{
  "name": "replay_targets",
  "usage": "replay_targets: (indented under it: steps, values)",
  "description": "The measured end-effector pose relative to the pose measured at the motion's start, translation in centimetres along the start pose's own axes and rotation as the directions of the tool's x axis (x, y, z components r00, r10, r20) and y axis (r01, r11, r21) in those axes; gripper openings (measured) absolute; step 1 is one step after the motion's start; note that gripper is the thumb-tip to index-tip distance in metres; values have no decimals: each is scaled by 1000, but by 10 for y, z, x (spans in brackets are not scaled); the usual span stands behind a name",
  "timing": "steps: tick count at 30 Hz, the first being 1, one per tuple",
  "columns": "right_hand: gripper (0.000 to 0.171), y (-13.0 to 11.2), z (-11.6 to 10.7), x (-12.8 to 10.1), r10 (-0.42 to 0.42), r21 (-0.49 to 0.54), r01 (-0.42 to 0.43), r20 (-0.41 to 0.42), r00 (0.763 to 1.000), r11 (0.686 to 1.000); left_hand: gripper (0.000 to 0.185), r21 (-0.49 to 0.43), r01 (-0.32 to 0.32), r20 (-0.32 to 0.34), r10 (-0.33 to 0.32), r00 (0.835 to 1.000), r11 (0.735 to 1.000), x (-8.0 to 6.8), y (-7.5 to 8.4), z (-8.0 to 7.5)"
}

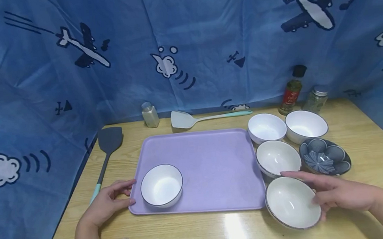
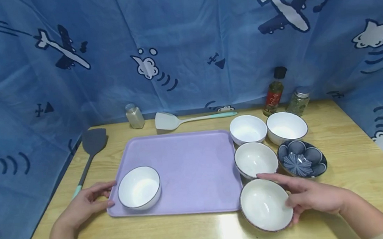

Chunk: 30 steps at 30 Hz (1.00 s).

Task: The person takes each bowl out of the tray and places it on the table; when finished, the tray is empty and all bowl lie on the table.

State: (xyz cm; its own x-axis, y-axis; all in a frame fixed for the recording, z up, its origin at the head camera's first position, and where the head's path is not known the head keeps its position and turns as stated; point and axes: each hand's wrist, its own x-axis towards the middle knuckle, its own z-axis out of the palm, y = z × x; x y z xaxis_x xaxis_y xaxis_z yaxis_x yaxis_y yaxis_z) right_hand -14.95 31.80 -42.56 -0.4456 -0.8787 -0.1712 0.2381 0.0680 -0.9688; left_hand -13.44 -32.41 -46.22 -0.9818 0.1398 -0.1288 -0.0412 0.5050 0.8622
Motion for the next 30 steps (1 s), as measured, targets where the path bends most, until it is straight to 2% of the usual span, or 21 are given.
replay_targets:
  steps: [8, 12, 17, 20, 23, 30]
  values:
    - [71, 2, -2, -5, -57, 32, 57, 9, 998, 998, 63, -6, -6, -4, 6, 1000, 1000, 1, -1, 2]
    - [69, -1, -3, -6, -29, 35, 30, -16, 999, 999, 63, -6, -6, -3, 6, 1000, 1000, 1, -2, 1]
    - [68, -6, -1, -11, 40, -48, -45, -100, 994, 998, 63, 11, 1, -11, -1, 1000, 1000, 2, -1, 2]
    - [68, -10, -2, -16, 74, -124, -93, -153, 986, 988, 64, 12, 8, -13, -8, 1000, 1000, 2, -1, 3]
    - [68, -17, -4, -22, 112, -148, -142, -194, 975, 979, 64, 20, 12, -14, -12, 1000, 1000, 1, -1, 3]
    - [68, -37, -11, -33, 35, -221, -79, -194, 980, 972, 63, 26, -4, -11, 4, 1000, 1000, 0, 0, 1]
